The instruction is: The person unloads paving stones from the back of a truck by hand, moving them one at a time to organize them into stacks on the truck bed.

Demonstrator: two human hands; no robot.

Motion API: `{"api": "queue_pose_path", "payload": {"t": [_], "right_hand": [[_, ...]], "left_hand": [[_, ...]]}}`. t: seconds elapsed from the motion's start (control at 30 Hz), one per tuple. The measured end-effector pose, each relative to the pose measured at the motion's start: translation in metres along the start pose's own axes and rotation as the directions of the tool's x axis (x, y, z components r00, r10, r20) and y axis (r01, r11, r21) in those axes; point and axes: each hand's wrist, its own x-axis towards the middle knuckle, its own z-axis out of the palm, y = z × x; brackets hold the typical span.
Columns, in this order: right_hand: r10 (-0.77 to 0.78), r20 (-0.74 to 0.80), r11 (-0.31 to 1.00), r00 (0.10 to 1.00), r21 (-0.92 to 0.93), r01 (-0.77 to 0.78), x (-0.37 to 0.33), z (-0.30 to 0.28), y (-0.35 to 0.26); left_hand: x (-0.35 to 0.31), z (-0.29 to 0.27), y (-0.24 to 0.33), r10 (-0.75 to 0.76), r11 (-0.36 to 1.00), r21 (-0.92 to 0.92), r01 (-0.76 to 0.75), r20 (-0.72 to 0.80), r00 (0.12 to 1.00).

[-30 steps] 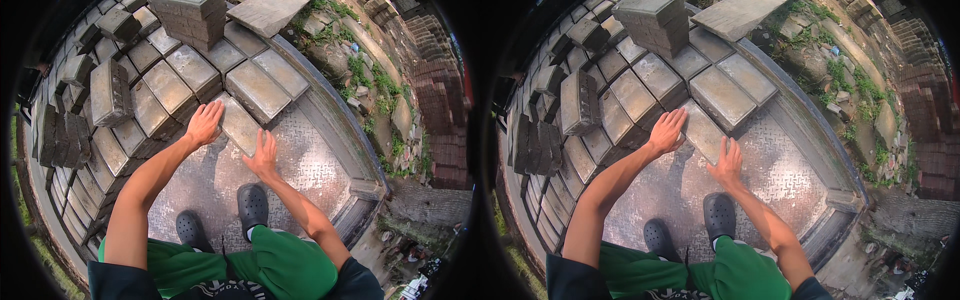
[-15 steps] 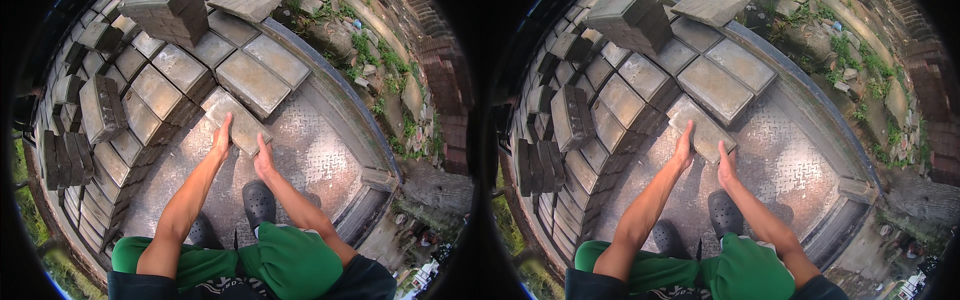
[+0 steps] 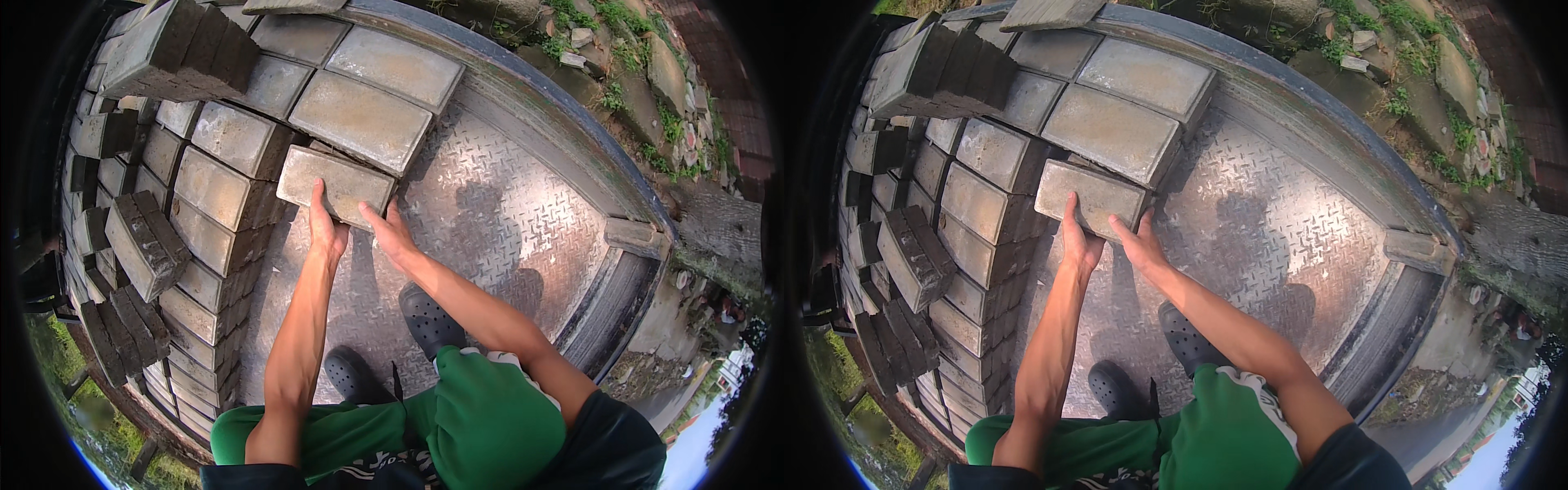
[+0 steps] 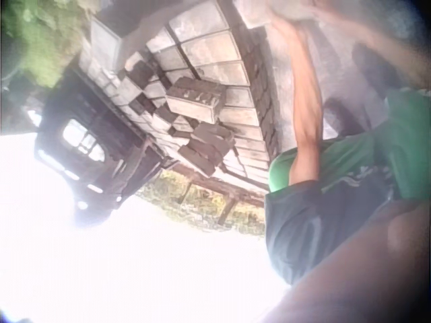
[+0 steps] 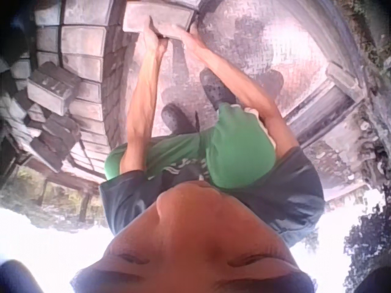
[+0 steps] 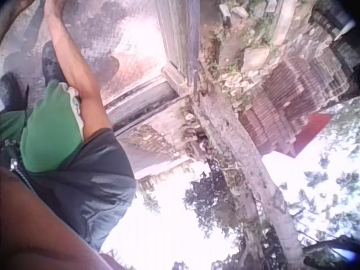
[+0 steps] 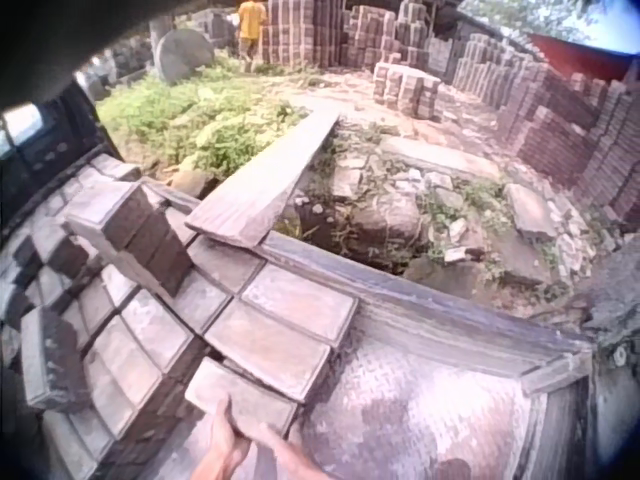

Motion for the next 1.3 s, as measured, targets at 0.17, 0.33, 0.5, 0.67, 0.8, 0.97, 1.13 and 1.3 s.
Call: {"api": "queue_pose_path", "payload": {"t": [0.17, 0.33, 0.5, 0.67, 0.8, 0.97, 1.13, 1.3], "right_hand": [[0.079, -0.045, 0.977, 0.996, -0.195, -0.086, -0.028, 0.029, -0.009], [-0.044, -0.032, 0.981, 0.999, -0.191, 0.037, -0.019, 0.020, 0.003], [-0.142, -0.041, 0.984, 0.989, -0.116, 0.136, -0.003, 0.012, 0.012], [-0.150, -0.085, 0.978, 0.985, -0.158, 0.135, 0.001, 0.009, -0.001], [-0.116, -0.024, 0.989, 0.993, -0.096, 0.113, -0.006, 0.005, -0.014], [0.037, 0.085, 0.963, 0.996, -0.269, -0.013, -0.009, 0.001, -0.024], [-0.083, -0.137, 0.960, 0.987, -0.276, 0.043, -0.004, 0.006, 0.000], [-0.018, -0.221, 0.889, 0.975, -0.450, -0.085, -0.020, 0.037, -0.043]], "left_hand": [[0.004, -0.017, 0.025, -0.010, 0.987, 0.163, 0.003, 0.041, 0.999], [0.002, -0.008, 0.024, -0.053, 0.998, 0.044, 0.052, 0.019, 0.998], [0.002, -0.002, 0.021, -0.055, 0.998, -0.035, 0.056, 0.034, 0.998], [0.006, -0.002, 0.018, -0.039, 0.999, 0.018, 0.038, 0.023, 0.999], [-0.001, 0.004, 0.024, -0.059, 0.997, -0.052, 0.059, 0.007, 0.998], [0.006, -0.010, 0.023, -0.064, 0.998, 0.001, 0.064, 0.054, 0.997], [0.007, -0.007, 0.020, -0.086, 0.994, 0.071, 0.080, 0.089, 0.992], [0.003, -0.016, 0.040, -0.137, 0.882, 0.457, 0.118, 0.009, 0.990]]}}
